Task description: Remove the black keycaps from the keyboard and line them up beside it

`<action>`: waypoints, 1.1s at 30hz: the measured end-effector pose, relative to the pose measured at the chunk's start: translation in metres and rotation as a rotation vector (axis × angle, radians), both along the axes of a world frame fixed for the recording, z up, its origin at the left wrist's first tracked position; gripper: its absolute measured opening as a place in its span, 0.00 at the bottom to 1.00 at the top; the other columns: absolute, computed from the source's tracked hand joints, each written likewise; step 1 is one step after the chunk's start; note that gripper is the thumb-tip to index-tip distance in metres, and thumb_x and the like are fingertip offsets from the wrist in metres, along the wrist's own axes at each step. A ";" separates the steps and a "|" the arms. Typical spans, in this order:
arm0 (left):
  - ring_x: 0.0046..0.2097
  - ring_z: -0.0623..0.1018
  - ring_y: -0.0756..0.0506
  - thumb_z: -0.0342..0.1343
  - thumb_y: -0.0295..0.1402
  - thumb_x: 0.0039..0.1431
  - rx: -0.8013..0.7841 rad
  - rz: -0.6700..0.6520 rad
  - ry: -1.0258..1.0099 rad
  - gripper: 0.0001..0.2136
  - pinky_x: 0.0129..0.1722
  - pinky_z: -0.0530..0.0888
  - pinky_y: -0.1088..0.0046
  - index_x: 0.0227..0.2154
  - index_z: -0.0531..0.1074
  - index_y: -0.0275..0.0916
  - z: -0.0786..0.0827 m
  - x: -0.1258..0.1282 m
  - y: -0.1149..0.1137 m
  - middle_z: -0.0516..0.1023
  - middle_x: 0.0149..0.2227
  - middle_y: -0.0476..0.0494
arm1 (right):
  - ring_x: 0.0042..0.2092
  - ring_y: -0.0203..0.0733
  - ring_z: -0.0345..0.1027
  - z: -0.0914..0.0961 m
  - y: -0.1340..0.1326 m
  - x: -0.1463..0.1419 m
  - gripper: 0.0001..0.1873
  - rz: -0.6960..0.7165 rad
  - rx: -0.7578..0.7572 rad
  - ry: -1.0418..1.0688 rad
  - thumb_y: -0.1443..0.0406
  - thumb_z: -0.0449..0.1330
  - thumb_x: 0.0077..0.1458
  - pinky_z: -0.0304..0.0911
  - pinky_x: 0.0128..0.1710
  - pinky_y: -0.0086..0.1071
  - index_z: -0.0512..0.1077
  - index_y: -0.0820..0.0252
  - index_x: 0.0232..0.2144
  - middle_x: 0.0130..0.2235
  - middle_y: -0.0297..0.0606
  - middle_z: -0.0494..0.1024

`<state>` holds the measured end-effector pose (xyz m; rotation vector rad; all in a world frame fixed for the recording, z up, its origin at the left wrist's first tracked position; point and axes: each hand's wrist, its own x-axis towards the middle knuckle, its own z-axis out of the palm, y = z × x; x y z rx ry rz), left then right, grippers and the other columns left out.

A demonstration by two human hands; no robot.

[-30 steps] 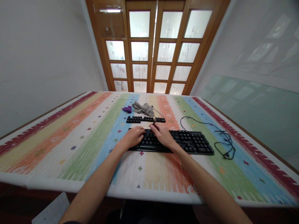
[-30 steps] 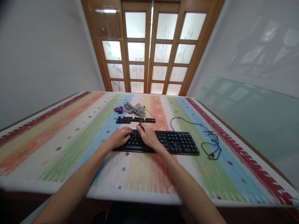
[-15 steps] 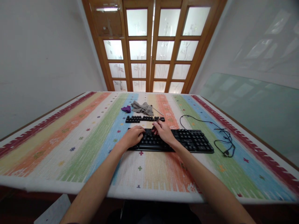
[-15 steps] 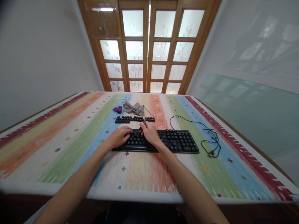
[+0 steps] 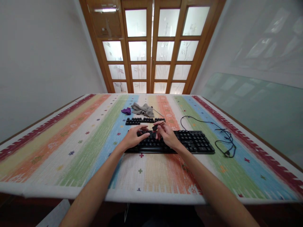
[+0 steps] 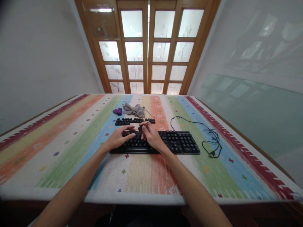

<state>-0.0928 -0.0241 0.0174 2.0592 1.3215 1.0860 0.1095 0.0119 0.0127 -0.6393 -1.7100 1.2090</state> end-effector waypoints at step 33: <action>0.36 0.81 0.45 0.64 0.40 0.52 -0.205 -0.015 -0.409 0.15 0.39 0.78 0.67 0.40 0.78 0.36 -0.003 0.011 0.001 0.83 0.36 0.43 | 0.22 0.32 0.64 0.005 -0.016 0.003 0.17 -0.154 0.180 -0.130 0.54 0.47 0.66 0.60 0.25 0.28 0.67 0.60 0.43 0.27 0.32 0.71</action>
